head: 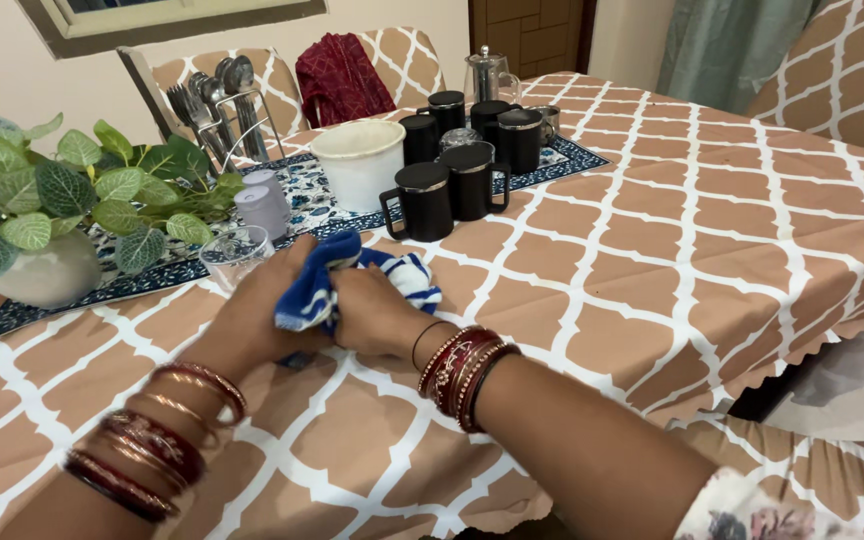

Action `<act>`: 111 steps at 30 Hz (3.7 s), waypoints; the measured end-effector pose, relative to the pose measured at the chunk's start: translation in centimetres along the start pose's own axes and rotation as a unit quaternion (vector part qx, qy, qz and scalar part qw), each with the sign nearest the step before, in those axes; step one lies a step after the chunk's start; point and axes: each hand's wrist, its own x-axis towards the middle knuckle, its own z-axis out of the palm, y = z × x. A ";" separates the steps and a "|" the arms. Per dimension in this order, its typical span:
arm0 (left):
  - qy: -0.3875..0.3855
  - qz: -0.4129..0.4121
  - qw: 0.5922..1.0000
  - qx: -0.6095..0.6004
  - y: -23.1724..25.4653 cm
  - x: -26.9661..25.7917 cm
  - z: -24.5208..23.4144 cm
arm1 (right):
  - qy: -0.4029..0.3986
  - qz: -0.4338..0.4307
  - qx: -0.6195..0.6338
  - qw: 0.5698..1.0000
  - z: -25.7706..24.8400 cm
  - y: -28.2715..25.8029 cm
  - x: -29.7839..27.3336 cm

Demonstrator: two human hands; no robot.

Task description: The person wipes the dining table surface with a blue and white cloth, then wipes a clear glass tumbler. The person also moves a white bowl to a nearby shelf. The table is set with black mugs, a utensil holder, and a potted plant.

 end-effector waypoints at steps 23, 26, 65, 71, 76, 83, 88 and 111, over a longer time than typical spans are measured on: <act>0.090 -0.153 0.972 0.156 4.9 -1.7 2.6 | 0.001 0.059 -0.014 0.998 1.7 4.0 1.0; 0.093 -0.161 0.973 0.138 5.6 -1.6 1.9 | 0.009 0.111 0.002 0.994 2.0 3.9 1.7; 0.191 -0.198 0.896 -0.349 15.1 20.1 -9.5 | 0.027 0.171 0.142 0.975 -28.1 -0.4 8.5; 0.098 -0.131 0.898 -0.409 17.2 26.7 0.4 | 0.110 0.245 0.135 0.954 -31.1 8.1 4.0; 0.051 -0.100 0.910 -0.399 15.8 30.1 12.3 | 0.113 0.323 0.167 0.925 -30.1 15.6 -1.4; 0.004 -0.112 0.849 -0.517 14.2 31.8 24.5 | 0.140 0.332 0.183 0.914 -27.3 23.6 -5.6; 0.003 -0.123 0.911 -0.394 14.6 31.8 26.5 | 0.179 0.327 0.187 0.909 -25.2 27.0 -7.6; -0.015 -0.102 0.971 -0.217 16.2 29.4 24.1 | 0.144 0.329 0.108 0.927 -24.1 28.3 -8.5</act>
